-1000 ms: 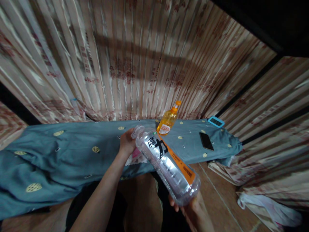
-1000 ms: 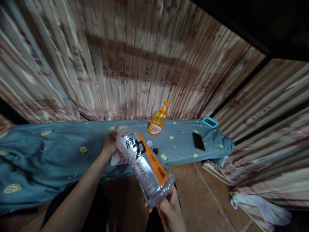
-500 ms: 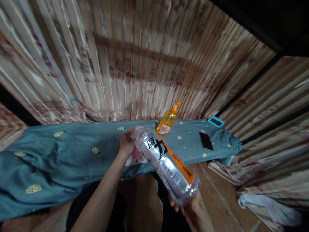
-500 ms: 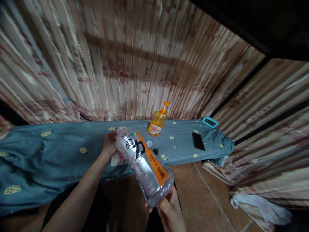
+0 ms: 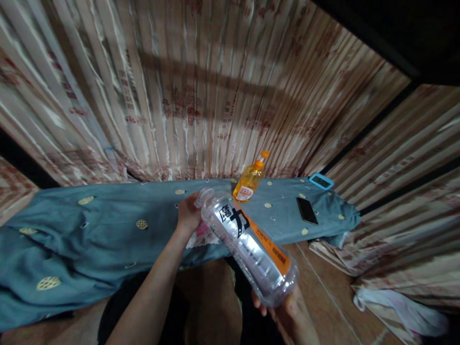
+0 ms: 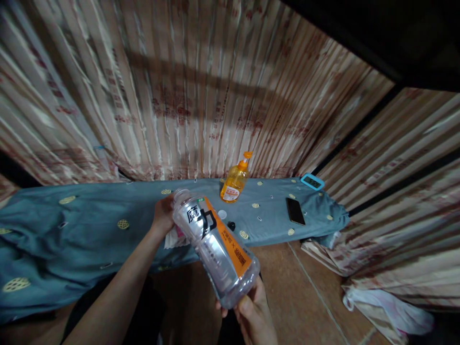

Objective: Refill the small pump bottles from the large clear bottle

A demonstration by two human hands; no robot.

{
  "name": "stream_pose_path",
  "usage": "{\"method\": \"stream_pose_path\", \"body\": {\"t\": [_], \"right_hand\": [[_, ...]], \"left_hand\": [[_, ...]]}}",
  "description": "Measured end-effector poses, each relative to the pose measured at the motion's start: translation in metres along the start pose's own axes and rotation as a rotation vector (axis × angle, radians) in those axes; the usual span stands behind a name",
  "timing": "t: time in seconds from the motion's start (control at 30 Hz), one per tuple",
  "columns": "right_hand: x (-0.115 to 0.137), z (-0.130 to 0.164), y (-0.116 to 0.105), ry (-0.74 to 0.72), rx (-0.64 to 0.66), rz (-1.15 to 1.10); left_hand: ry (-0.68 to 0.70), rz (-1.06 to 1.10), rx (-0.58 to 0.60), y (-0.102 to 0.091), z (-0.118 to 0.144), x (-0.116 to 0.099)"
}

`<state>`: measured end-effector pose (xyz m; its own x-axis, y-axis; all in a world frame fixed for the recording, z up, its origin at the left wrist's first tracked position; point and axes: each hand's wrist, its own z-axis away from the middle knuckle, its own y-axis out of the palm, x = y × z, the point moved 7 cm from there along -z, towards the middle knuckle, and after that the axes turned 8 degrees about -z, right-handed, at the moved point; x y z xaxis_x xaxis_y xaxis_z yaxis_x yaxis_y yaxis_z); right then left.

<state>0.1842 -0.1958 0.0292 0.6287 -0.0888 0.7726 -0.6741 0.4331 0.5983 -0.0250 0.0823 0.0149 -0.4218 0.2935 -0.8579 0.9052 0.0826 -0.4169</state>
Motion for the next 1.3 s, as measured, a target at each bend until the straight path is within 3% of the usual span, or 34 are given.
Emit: {"method": "stream_pose_path", "body": {"t": [1.0,1.3], "right_hand": [[-0.0002,0.0002,-0.0007,-0.013,0.023,0.03],[0.0038,0.0028,0.0069,-0.016,-0.029,0.011]], "left_hand": [[0.009,0.079,0.001,0.0006,0.0008,-0.0034],[0.014,-0.034,0.006,-0.0024,-0.0002,-0.0056]]}}
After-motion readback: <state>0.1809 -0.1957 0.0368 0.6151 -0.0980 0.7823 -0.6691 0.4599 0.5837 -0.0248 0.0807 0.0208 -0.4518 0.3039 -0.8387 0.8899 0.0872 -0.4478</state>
